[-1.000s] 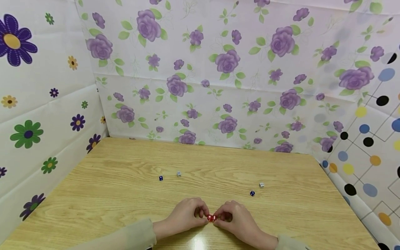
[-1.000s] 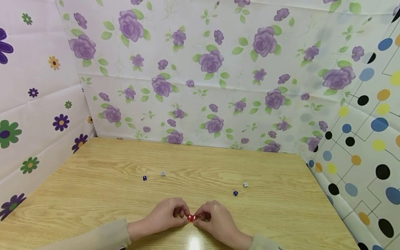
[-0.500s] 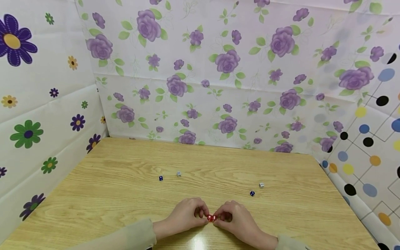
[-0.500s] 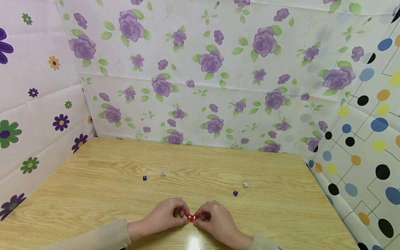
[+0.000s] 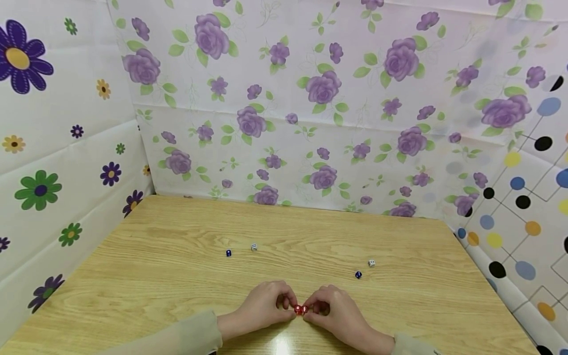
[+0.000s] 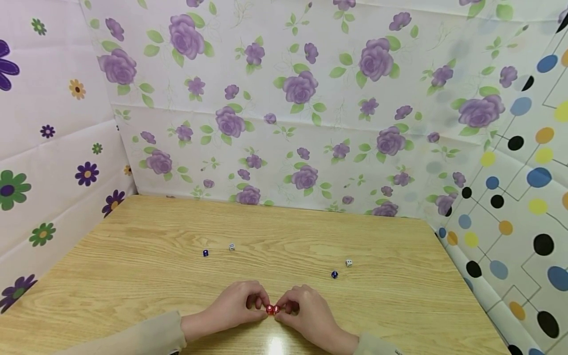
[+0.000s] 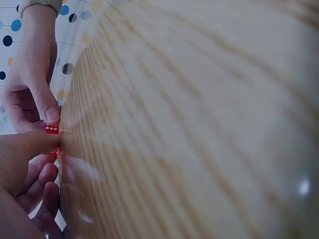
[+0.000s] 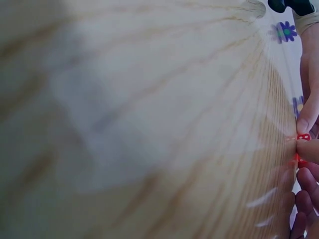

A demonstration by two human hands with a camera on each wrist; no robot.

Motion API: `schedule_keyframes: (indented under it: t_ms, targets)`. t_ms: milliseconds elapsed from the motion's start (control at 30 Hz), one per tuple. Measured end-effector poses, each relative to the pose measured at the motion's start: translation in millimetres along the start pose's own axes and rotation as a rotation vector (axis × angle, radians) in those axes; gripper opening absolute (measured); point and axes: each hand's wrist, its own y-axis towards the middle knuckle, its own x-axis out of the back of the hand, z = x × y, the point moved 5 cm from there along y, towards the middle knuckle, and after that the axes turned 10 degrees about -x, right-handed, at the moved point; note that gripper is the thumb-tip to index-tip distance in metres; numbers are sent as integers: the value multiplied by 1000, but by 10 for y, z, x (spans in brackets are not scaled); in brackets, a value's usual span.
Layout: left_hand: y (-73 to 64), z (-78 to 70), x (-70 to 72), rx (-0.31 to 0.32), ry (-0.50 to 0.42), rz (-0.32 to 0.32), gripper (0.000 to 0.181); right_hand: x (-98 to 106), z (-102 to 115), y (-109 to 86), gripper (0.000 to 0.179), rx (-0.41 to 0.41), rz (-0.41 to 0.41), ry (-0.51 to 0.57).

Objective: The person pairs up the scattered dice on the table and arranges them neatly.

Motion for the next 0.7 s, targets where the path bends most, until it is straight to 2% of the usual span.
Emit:
schedule_keyframes:
  t_ms: [433,567,700]
  targets:
    - [1,-8,18,-18,1,9,12,-9,2,1,10,10,-13,-12]
    - [17,-2,72,-36,-74,60,14,-15,1,1,11,4,-12,-19]
    - [32,67,177,-13,-159,135,15,-20,-8,10,11,-11,-1,-20]
